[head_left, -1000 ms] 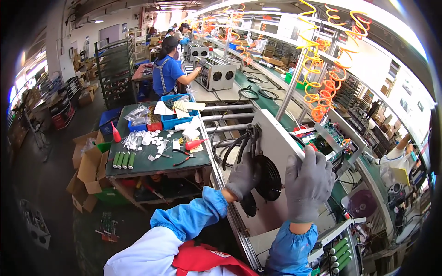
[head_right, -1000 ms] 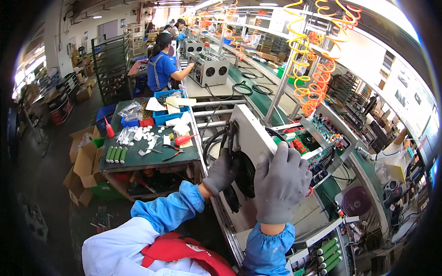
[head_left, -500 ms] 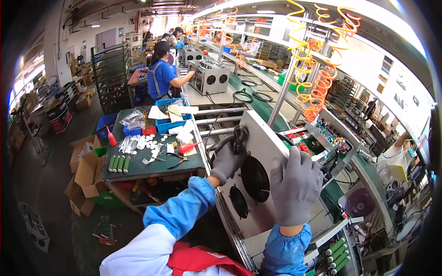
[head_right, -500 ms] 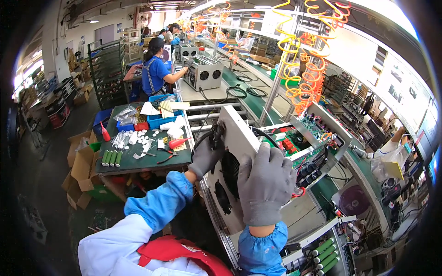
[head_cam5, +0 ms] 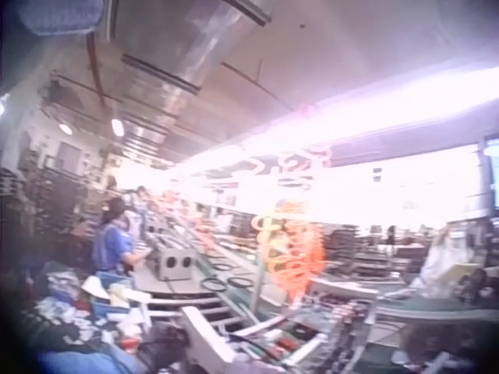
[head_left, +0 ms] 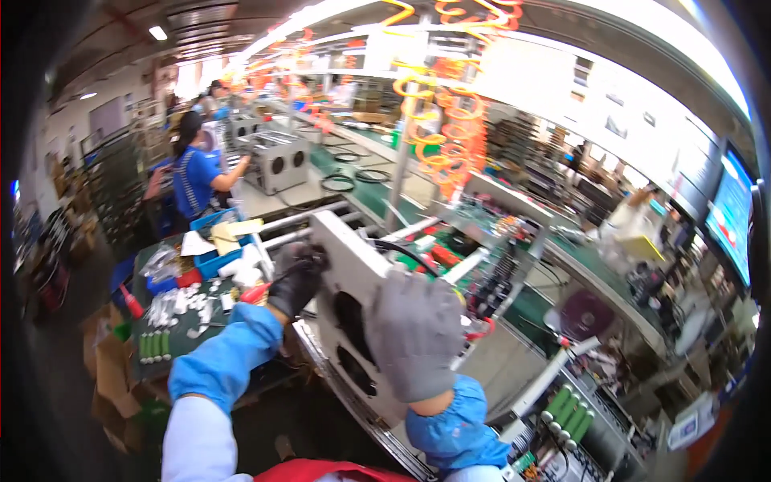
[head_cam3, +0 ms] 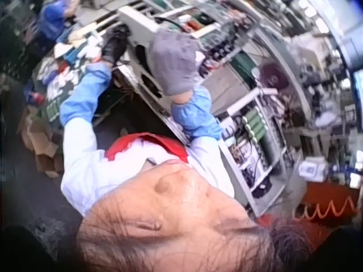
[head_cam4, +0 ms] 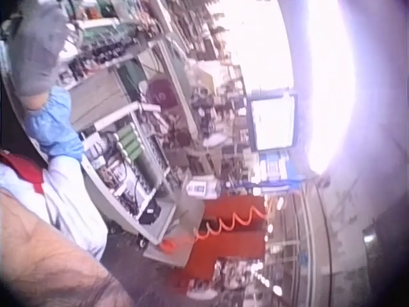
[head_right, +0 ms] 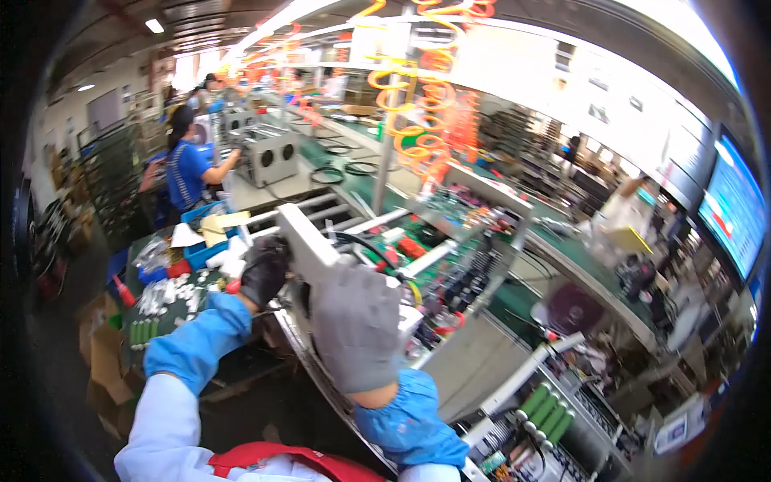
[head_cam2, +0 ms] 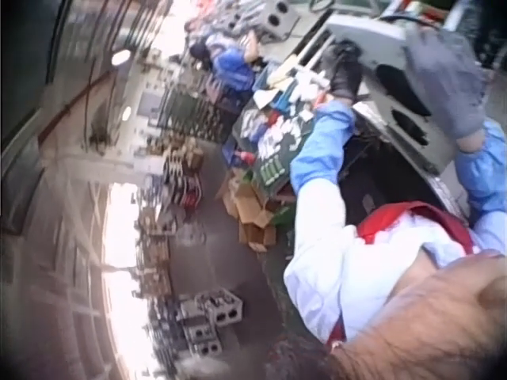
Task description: Apply sealant, wire components, and attach labels to an inverter housing on an assembly line.
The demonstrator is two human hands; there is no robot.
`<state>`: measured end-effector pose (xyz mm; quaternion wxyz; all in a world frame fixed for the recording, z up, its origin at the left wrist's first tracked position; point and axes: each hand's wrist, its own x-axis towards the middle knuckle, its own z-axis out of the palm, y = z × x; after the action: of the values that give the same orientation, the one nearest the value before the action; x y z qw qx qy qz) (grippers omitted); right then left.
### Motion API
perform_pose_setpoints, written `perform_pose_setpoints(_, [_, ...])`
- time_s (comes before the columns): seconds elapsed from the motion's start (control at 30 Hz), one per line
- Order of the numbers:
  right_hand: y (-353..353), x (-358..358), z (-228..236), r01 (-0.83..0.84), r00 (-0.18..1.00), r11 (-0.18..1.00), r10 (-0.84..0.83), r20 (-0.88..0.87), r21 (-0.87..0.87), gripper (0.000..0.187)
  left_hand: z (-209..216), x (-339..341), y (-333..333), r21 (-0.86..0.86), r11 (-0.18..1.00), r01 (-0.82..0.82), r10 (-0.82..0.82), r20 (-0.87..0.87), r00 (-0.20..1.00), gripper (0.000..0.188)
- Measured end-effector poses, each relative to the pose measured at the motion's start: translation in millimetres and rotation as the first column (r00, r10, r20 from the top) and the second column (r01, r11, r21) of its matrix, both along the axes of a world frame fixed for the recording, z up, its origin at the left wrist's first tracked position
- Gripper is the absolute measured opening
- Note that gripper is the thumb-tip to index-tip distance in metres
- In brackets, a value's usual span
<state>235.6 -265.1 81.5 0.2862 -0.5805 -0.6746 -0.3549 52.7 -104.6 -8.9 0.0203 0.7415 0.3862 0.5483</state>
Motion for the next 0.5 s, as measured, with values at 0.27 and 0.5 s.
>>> perform_pose_setpoints(0.27, [1.1,20.0,-5.8,0.112,0.988,0.992,-0.117,0.099,0.052,0.028,25.1,30.2,-57.2,-0.625,0.194,0.756,-0.331,0.684,0.650,0.041])
perform_pose_setpoints(0.5, [0.0,12.6,0.5,0.114,0.983,0.988,-0.126,0.129,0.101,0.029,-39.2,-6.2,17.3,0.300,0.909,-0.288,0.372,-0.278,0.885,0.043])
